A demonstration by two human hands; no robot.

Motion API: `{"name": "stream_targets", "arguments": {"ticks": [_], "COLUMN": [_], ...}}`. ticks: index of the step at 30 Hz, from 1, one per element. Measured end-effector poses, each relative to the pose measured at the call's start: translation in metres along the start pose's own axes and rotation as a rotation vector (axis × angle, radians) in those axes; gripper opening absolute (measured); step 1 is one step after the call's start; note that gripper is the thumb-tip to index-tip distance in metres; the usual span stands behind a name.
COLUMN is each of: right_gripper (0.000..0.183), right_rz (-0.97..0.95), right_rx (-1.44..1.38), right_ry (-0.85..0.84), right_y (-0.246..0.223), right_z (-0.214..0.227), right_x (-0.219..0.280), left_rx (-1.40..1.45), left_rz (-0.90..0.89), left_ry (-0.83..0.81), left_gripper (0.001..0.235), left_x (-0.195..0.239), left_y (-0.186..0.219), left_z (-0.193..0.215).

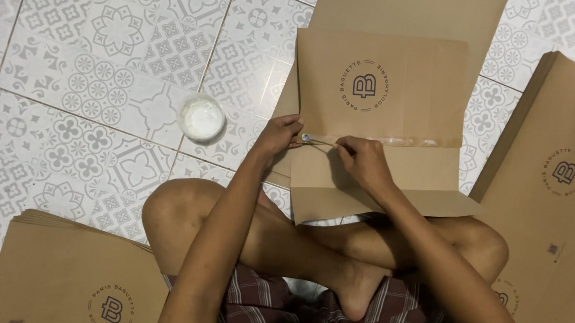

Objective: The person sits on a tiled floor and assembles brown paper bags. They apply glue to the edges of the bag flaps using a small stick, fold the flaps over, and press them down to secure the seal. The person repeats this process for multiple bags.

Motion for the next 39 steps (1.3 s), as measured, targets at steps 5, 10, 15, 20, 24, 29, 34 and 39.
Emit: {"name": "stream_targets", "arguments": {"ticks": [5, 10, 15, 20, 24, 29, 34, 39], "right_gripper": [0.015, 0.014, 0.016, 0.015, 0.014, 0.014, 0.014, 0.015], "right_rz": [0.025, 0.032, 0.02, 0.022, -0.009, -0.014, 0.071, 0.016], "right_rx": [-0.017, 0.021, -0.017, -0.017, 0.059, 0.073, 0.002, 0.083], "right_ry": [0.014, 0.047, 0.017, 0.056, 0.085, 0.136, 0.122, 0.128], "right_y": [-0.019, -0.007, -0.009, -0.003, 0.026, 0.032, 0.0, 0.027], "right_z": [0.014, 0.012, -0.009, -0.001, 0.004, 0.016, -0.001, 0.001], "right_x": [0.003, 0.001, 0.003, 0.007, 0.01, 0.021, 0.014, 0.014], "left_rx": [-0.036, -0.004, -0.01, 0.03, -0.048, -0.109, -0.157, -0.213], "left_rz": [-0.013, -0.011, 0.032, 0.008, 0.0, -0.01, -0.012, -0.027], "left_ry": [0.003, 0.0, 0.027, 0.019, 0.009, 0.024, 0.044, 0.07], "left_gripper": [0.043, 0.045, 0.051, 0.047, 0.042, 0.042, 0.042, 0.04], "left_x": [-0.015, -0.01, -0.018, -0.005, -0.004, -0.004, 0.005, -0.007], "left_y": [-0.012, -0.006, -0.02, -0.007, -0.005, 0.001, 0.009, -0.002], "left_z": [0.013, 0.008, 0.013, 0.008, 0.011, 0.007, 0.0, 0.003]}}
Point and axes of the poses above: each hand's wrist, its own x-axis away from the middle knuckle, its own z-axis out of the back of the hand, y = z × x, the point moved 8 cm from there along -x, towards the middle knuckle, and after that the axes turned 8 degrees about -y, right-handed, at the moved point
